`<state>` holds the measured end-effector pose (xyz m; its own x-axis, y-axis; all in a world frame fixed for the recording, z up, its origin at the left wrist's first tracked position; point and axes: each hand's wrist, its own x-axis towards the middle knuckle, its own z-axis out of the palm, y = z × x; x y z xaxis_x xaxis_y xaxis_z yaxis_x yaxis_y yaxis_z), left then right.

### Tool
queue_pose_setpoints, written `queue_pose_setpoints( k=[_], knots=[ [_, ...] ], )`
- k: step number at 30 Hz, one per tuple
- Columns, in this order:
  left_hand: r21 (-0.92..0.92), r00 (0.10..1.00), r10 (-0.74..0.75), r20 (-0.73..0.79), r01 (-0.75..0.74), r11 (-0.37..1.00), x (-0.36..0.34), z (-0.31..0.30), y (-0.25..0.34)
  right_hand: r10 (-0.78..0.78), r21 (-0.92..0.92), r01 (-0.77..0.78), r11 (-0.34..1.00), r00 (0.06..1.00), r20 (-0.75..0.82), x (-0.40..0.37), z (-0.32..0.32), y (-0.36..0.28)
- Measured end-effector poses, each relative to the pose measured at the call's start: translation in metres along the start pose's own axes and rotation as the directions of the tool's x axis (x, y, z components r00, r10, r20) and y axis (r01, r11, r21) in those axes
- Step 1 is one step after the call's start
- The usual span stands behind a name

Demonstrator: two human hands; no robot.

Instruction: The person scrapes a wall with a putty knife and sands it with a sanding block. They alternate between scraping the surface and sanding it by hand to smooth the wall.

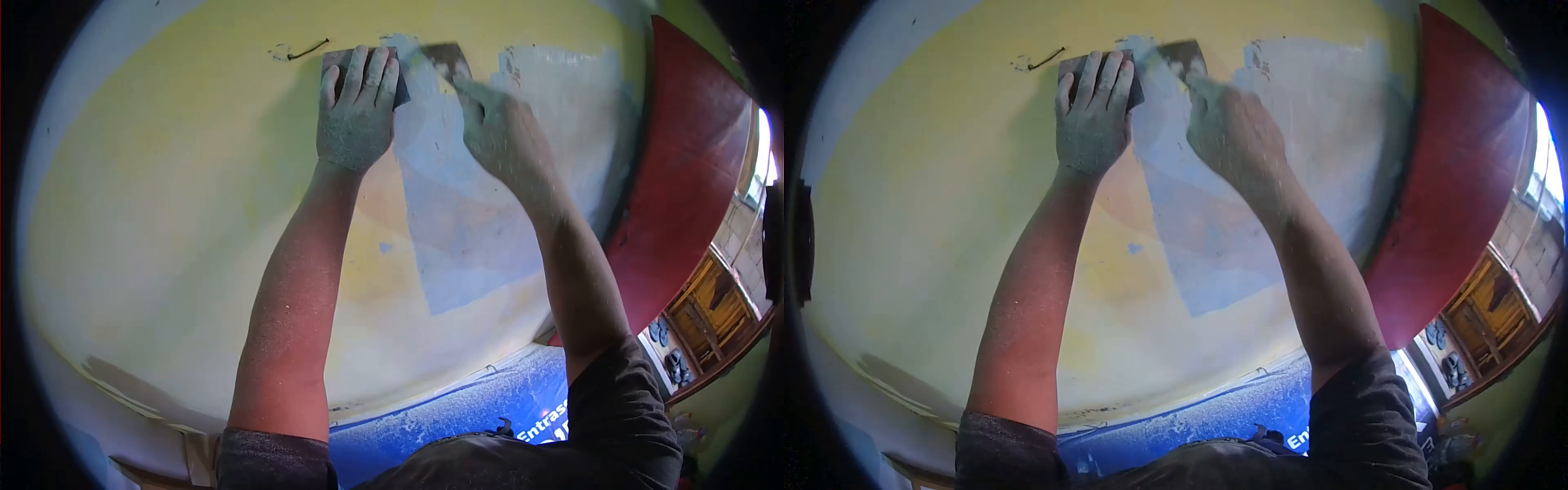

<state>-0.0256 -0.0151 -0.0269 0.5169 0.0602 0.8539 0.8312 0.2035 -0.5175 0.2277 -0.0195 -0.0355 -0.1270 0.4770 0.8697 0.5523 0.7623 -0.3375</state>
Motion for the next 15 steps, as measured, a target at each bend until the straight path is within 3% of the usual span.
queue_pose_setpoints(
  k=[3,15],
  knots=[
    [0.017,0.999,-0.001,-0.032,0.001,1.000,0.003,0.002,-0.001,0.098,-0.035,-0.096,0.995,0.992,0.078,-0.013,-0.004,-0.011],
    [-0.009,1.000,-0.012,-0.003,0.012,1.000,-0.002,0.004,-0.001,0.013,0.002,-0.013,1.000,0.999,-0.033,0.012,0.008,-0.009]
  ],
)
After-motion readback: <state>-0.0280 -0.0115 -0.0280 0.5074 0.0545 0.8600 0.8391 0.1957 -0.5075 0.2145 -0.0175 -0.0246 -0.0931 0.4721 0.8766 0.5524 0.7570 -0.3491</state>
